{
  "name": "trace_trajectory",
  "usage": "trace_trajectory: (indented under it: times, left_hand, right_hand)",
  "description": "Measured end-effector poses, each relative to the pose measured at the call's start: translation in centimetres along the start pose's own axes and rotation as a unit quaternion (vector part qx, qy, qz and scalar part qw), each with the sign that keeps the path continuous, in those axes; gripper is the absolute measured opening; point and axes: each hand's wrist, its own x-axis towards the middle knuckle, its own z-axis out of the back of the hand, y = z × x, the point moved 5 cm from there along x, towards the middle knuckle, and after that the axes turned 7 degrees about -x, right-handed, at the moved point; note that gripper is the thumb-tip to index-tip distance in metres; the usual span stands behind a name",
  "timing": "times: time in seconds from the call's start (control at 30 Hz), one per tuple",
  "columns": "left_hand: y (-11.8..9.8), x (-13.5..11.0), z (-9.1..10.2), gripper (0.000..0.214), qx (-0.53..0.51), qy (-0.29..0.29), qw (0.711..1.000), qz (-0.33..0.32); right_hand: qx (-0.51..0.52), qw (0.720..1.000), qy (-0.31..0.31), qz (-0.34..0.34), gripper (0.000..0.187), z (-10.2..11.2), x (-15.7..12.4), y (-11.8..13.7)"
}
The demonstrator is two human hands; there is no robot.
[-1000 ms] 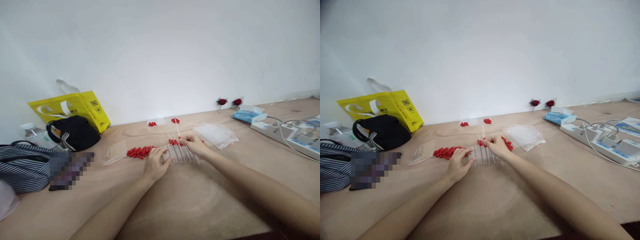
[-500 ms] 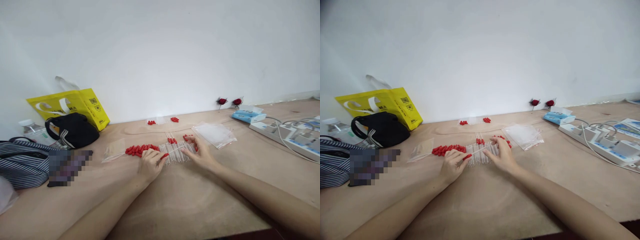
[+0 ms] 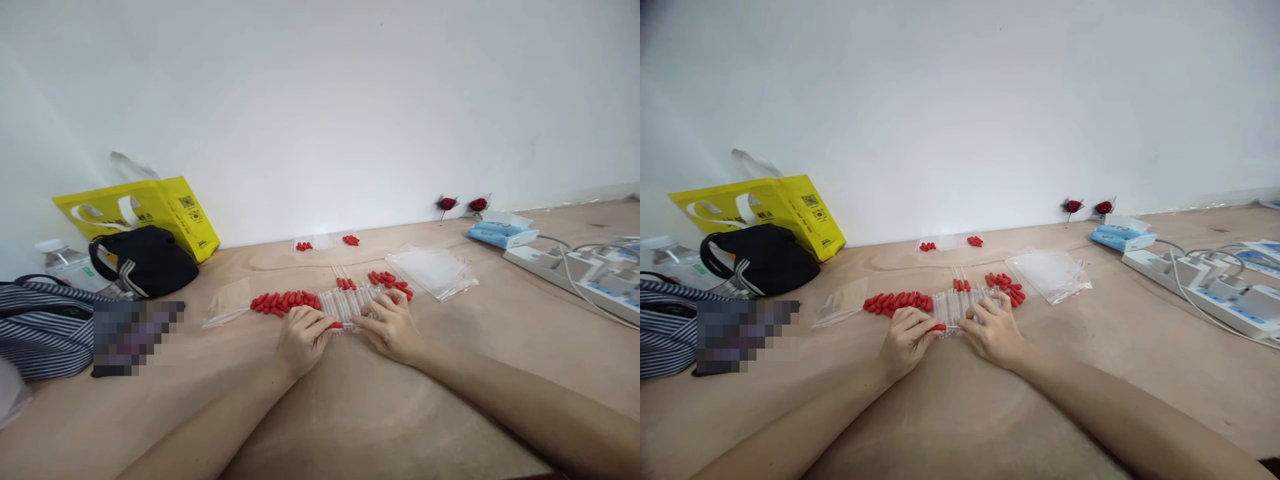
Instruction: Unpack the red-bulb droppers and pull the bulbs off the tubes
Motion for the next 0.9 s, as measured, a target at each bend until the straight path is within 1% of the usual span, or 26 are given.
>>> trace_trajectory:
  times: [0.13,0.27,0.4,0.7,0.77,0.8,0.9]
  left_hand:
    - [-0.1,0.2,-0.2,0.017,-0.009,0.018,1.0,0.008]
    - [-0.6,0.3,-0.3,0.019,-0.01,0.033,0.999,-0.012]
    - [-1.0,0.0,0.1,0.023,0.007,0.039,0.999,-0.031]
    - [-1.2,-0.2,0.3,0.023,0.019,0.07,0.997,-0.029]
    - [-1.0,-0.4,0.5,0.023,0.019,0.064,0.997,-0.028]
    - [-0.7,-0.5,0.9,0.022,0.021,0.052,0.998,-0.024]
    - [0.6,-0.9,2.2,0.019,0.022,-0.01,1.0,0.017]
  right_hand:
    - [-0.005,1.0,-0.009,0.006,0.018,0.0,-0.1,0.1]
    - [0.008,1.0,-0.013,0.024,0.018,0.2,-0.3,0.4]
    - [0.003,0.999,-0.012,0.041,0.018,0.5,-0.5,0.5]
    - [0.0,0.999,0.03,0.041,0.022,0.8,-0.5,0.7]
    - [-0.001,0.999,0.038,0.039,0.022,0.9,-0.8,0.3]
    - [-0.002,0.999,0.037,0.029,0.023,1.0,-1.0,0.0]
    - [-0.009,0.999,0.018,-0.043,0.021,1.1,-1.4,-2.1]
